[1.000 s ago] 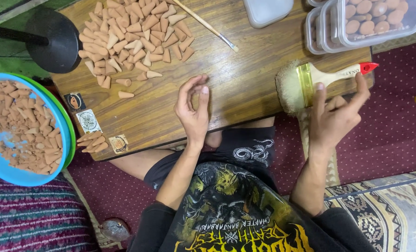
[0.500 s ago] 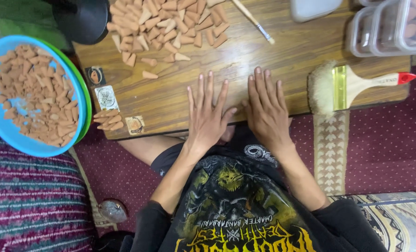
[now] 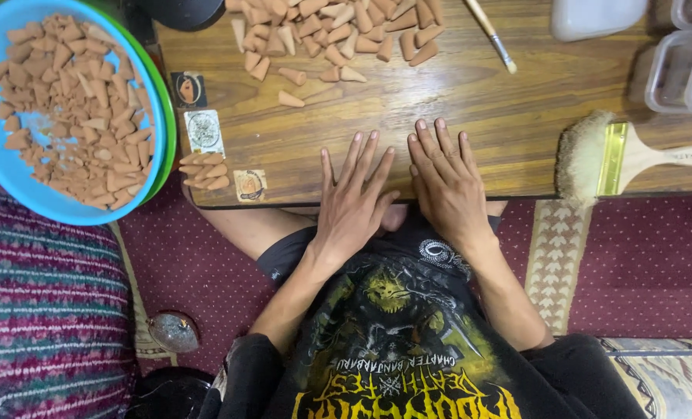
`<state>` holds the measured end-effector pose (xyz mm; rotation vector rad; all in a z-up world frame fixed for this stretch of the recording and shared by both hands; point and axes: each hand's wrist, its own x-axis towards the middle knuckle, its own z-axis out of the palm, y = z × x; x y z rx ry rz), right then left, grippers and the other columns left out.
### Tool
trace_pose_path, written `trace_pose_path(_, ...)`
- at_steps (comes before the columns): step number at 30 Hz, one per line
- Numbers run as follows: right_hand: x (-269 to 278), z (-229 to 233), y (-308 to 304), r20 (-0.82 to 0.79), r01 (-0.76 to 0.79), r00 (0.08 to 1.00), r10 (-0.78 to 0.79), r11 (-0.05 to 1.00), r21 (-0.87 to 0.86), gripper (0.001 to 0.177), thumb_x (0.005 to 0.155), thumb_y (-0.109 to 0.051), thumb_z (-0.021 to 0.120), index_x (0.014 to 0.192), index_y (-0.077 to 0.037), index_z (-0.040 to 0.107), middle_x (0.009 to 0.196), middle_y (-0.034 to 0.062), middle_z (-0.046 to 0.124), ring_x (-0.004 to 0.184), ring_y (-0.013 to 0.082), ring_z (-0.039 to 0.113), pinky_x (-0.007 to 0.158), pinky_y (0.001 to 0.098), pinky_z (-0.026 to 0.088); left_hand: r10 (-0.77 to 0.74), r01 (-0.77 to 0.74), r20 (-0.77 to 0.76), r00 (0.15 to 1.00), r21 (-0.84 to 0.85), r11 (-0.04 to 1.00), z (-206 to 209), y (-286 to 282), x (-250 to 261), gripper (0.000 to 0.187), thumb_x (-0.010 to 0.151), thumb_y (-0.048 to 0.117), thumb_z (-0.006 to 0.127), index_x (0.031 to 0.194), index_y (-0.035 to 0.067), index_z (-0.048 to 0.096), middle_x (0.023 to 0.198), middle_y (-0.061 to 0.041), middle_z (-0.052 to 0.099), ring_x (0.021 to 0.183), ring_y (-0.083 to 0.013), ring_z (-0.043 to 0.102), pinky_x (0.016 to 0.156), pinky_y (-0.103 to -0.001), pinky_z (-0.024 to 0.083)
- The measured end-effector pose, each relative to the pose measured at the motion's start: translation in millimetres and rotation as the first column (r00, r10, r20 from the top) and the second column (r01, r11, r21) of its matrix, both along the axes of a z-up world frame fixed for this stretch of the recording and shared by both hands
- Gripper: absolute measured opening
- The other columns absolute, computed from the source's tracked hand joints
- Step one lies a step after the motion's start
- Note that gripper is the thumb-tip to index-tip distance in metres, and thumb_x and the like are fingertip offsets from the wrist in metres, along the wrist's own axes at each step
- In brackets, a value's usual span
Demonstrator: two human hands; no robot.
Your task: The person uses a paintbrush to dust a pile of conical objects on a wooden table and then attaches one of the objects to the end of a long wooden stick.
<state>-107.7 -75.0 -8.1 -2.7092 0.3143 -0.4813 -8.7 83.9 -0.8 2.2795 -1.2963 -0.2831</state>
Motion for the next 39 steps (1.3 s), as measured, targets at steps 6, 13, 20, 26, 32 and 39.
trace_pose_path(6, 10, 18, 7, 0.104, -0.033, 0.995, 0.01, 0.975, 0.219, 0.026, 0.102, -0.01, 0.068, 0.127, -0.009, 0.074, 0.132, 0.0081, 0.072, 0.131, 0.0298, 0.062, 0.119, 0.0481, 0.036, 0.103, -0.102, -0.012, 0.995, -0.282, 0.954, -2, 18, 9, 0.038, 0.096, 0.023, 0.076, 0.131, 0.01, 0.07, 0.139, -0.015, 0.065, 0.141, -0.0308, 0.05, 0.123, -0.059, 0.023)
trace_pose_path(13, -13, -14, -7, 0.278, 0.215, 0.914, -0.294, 0.935, 0.281, 0.013, 0.096, -0.003, 0.082, 0.106, -0.01, 0.081, 0.096, 0.0034, 0.081, 0.088, 0.024, 0.078, 0.082, 0.0361, 0.06, 0.246, -0.373, -0.283, 0.927, -0.626, 0.685, -6, 16, 24, 0.02, 0.088, 0.009, 0.081, 0.107, 0.015, 0.082, 0.081, 0.0, 0.08, 0.077, -0.0206, 0.078, 0.083, -0.037, 0.064)
trace_pose_path(20, -5, 29, -49, 0.269, 0.318, 0.881, -0.39, 0.908, 0.272, 0.032, 0.108, 0.003, 0.055, 0.14, 0.004, 0.059, 0.13, 0.0256, 0.064, 0.12, 0.0433, 0.063, 0.098, 0.051, 0.051, 0.131, -0.423, -0.495, 0.859, -0.54, 0.728, 18, -52, 16, 0.035, 0.102, 0.023, 0.067, 0.132, 0.006, 0.064, 0.113, -0.012, 0.072, 0.104, -0.0287, 0.07, 0.087, -0.042, 0.061)
trace_pose_path(26, 10, 37, -87, 0.261, 0.403, 0.866, -0.427, 0.904, 0.142, 0.041, 0.103, 0.002, 0.058, 0.143, 0.009, 0.056, 0.154, 0.0295, 0.041, 0.141, 0.0519, 0.04, 0.115, 0.0592, 0.037, -0.097, -0.369, -0.702, 0.706, -0.481, 0.795, 48, -135, 31, 0.054, 0.105, 0.031, 0.061, 0.149, 0.002, 0.05, 0.154, -0.021, 0.049, 0.142, -0.0431, 0.048, 0.112, -0.049, 0.051)
trace_pose_path(32, 24, 31, -114, -0.088, 0.473, 0.876, -0.473, 0.881, -0.028, 0.053, 0.103, -0.012, 0.054, 0.153, 0.002, 0.045, 0.166, 0.0268, 0.021, 0.154, 0.0488, 0.02, 0.117, 0.0694, 0.033, -0.157, -0.339, -0.737, 0.657, -0.475, 0.812, 51, -220, 59, 0.068, 0.109, 0.049, 0.046, 0.163, 0.02, 0.018, 0.175, -0.008, 0.01, 0.164, -0.0282, 0.012, 0.132, -0.051, 0.027)
trace_pose_path(39, 28, 22, -123, -0.08, 0.549, 0.823, -0.562, 0.823, -0.145, 0.053, 0.099, -0.023, 0.06, 0.148, -0.001, 0.056, 0.163, 0.0246, 0.034, 0.152, 0.0409, 0.029, 0.112, 0.0534, 0.037, -0.081, -0.433, -0.802, 0.592, -0.401, 0.807, 64, -255, 66, 0.073, 0.112, 0.042, 0.041, 0.165, 0.009, 0.004, 0.169, -0.032, -0.003, 0.156, -0.0499, 0.002, 0.124, -0.063, 0.021)
